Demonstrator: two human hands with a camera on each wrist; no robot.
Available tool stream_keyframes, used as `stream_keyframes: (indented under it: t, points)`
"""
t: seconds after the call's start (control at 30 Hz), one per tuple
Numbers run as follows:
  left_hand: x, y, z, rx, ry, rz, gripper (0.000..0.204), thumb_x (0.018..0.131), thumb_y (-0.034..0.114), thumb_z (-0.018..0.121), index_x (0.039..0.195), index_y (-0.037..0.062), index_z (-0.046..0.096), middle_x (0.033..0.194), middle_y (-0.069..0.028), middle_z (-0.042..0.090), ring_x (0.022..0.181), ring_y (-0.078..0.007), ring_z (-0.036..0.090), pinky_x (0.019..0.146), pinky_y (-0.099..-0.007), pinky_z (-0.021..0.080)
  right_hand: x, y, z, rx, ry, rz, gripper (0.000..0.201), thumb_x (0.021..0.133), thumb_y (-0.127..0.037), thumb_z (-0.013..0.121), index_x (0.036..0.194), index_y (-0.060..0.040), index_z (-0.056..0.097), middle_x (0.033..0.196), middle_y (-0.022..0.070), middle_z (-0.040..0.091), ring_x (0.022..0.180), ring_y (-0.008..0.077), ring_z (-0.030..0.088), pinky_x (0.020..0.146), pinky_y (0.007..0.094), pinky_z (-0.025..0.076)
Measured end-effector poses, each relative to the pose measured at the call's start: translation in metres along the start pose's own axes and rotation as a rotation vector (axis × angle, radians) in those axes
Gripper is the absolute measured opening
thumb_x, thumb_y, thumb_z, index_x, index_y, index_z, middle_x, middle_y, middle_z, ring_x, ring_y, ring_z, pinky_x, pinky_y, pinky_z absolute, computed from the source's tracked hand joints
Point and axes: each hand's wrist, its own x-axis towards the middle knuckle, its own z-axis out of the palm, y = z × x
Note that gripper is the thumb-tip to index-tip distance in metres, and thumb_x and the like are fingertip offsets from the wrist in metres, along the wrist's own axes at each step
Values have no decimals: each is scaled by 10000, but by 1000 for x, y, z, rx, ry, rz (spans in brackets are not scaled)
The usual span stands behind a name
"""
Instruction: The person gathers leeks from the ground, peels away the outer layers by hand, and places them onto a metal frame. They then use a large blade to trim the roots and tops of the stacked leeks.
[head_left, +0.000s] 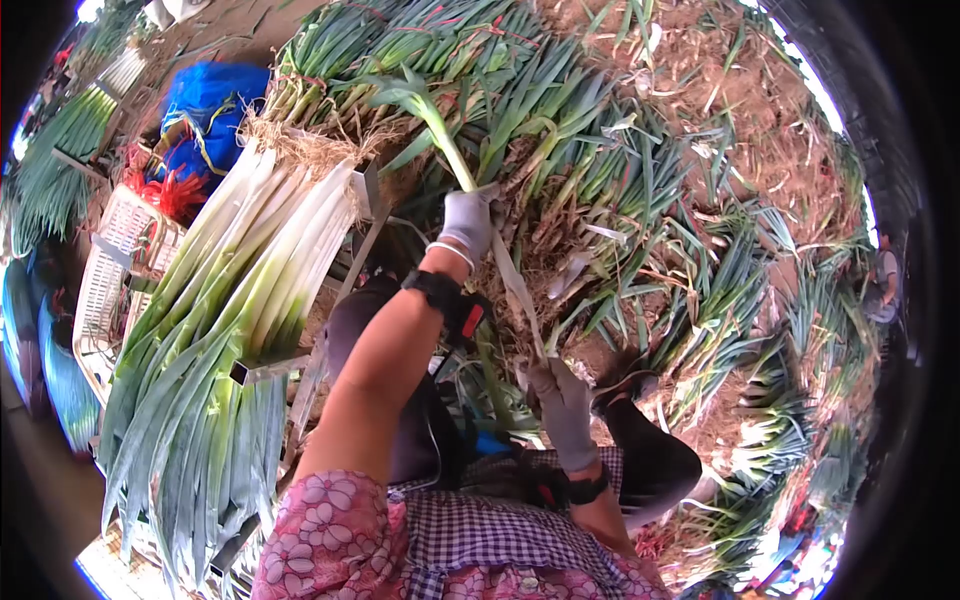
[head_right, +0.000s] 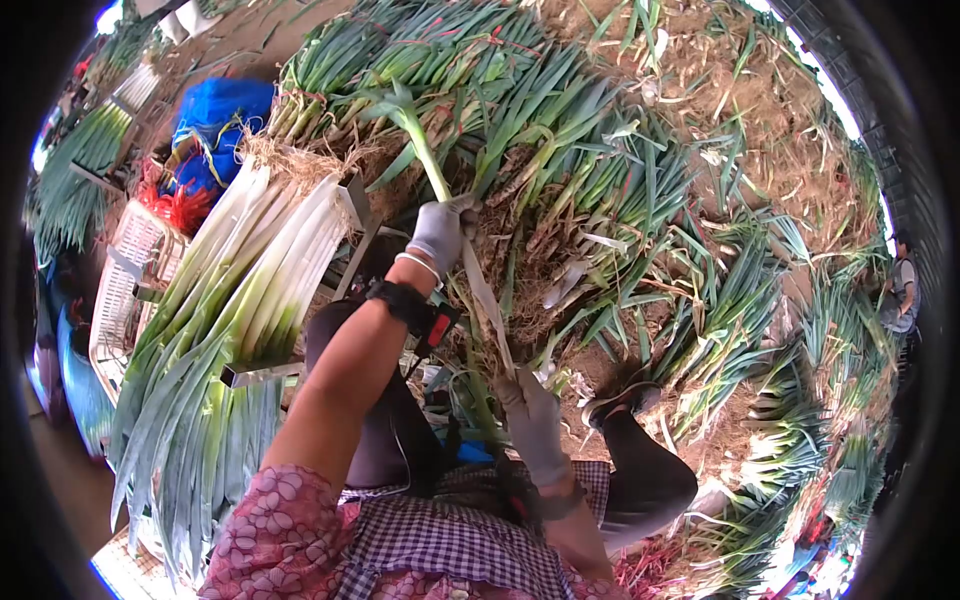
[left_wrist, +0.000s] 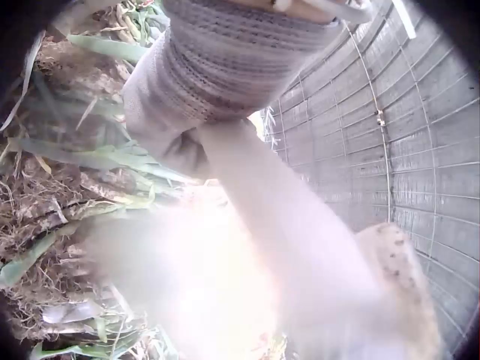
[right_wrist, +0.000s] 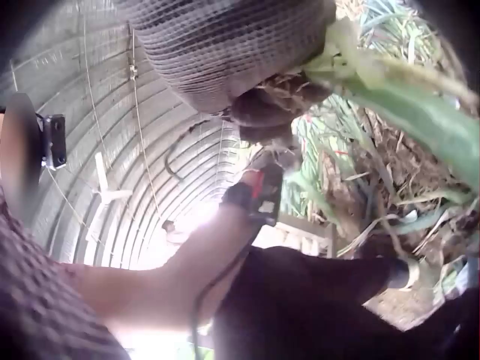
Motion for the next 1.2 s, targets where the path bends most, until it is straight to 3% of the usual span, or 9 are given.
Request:
stream_keyframes:
  t: [0.3, 0.37, 0.43, 0.53, 0.57, 0.8, 1.03, 1.1, 1.2]
  points:
    - [38, -33, 9, 142, 105, 71, 146, 831, 118, 637, 741, 25, 569, 580, -45, 482, 425, -188, 439, 441, -389, 429, -31, -25, -15, -94, 100, 39, 257, 928, -212, 531, 867, 27, 601, 530, 53, 528, 476, 101, 494, 458, 280, 379]
    - [49, -3, 5, 16, 114, 21, 139, 840, 109, 620, 750, 22, 558, 562, -54, 464, 422, -200, 439, 439, -393, 425, -44, 3, -25, -285, 118, -314, 232, 922, -179, 524, 879, 32, 609, 512, 42, 510, 451, 98, 477, 444, 278, 372]
    - [44, 21, 11, -5, 165, 17, 130, 840, 117, 623, 766, 37, 552, 593, -53, 467, 443, -196, 435, 474, -395, 462, -51, 6, -33, -124, -13, 103, 226, 891, -157, 564, 984, 41, 619, 679, 117, 621, 613, 169, 609, 555, 288, 463]
    - [48, 36, 13, 107, 170, 118, 147, 839, 146, 651, 775, 53, 556, 644, -45, 493, 485, -193, 459, 489, -397, 477, -3, 55, -26, -474, 96, -473, 316, 857, -133, 600, 1121, 41, 585, 987, 191, 653, 928, 257, 642, 774, 302, 495]
    - [50, 36, 10, 66, 164, 152, 158, 836, 160, 664, 782, 57, 556, 657, -39, 500, 500, -189, 466, 491, -396, 480, 9, 49, -30, -337, 99, -270, 390, 818, -156, 661, 1166, -2, 576, 1172, 210, 588, 1118, 325, 558, 939, 387, 444]
    - [25, 35, 5, 11, 214, 173, 121, 845, 133, 644, 837, 37, 571, 671, -53, 530, 478, -177, 473, 453, -374, 467, 68, -17, 18, -249, 139, -200, 200, 859, -240, 634, 798, -50, 638, 656, 140, 602, 571, 223, 584, 532, 370, 426]
    - [50, 34, -1, -100, 242, 180, 149, 821, 139, 656, 796, 46, 542, 635, -43, 489, 435, -186, 452, 420, -357, 450, 2, 61, -15, -347, 282, -424, 392, 786, -131, 708, 1153, -36, 609, 933, 154, 691, 856, 206, 685, 686, 291, 530]
    - [45, 16, 6, -86, 163, 185, 151, 824, 141, 653, 805, 39, 542, 643, -49, 490, 434, -189, 451, 422, -361, 460, 26, -2, -24, -166, 31, 27, 613, 785, -181, 708, 1303, -14, 426, 1284, 170, 529, 940, 247, 664, 777, 310, 528]
    - [26, 0, 12, -46, 56, 107, 145, 850, 154, 638, 808, 60, 536, 668, -43, 505, 449, -182, 443, 446, -356, 449, 78, 0, 13, 146, 140, -285, 548, 799, -216, 694, 1256, -11, 472, 1108, 156, 618, 837, 232, 668, 691, 304, 537]
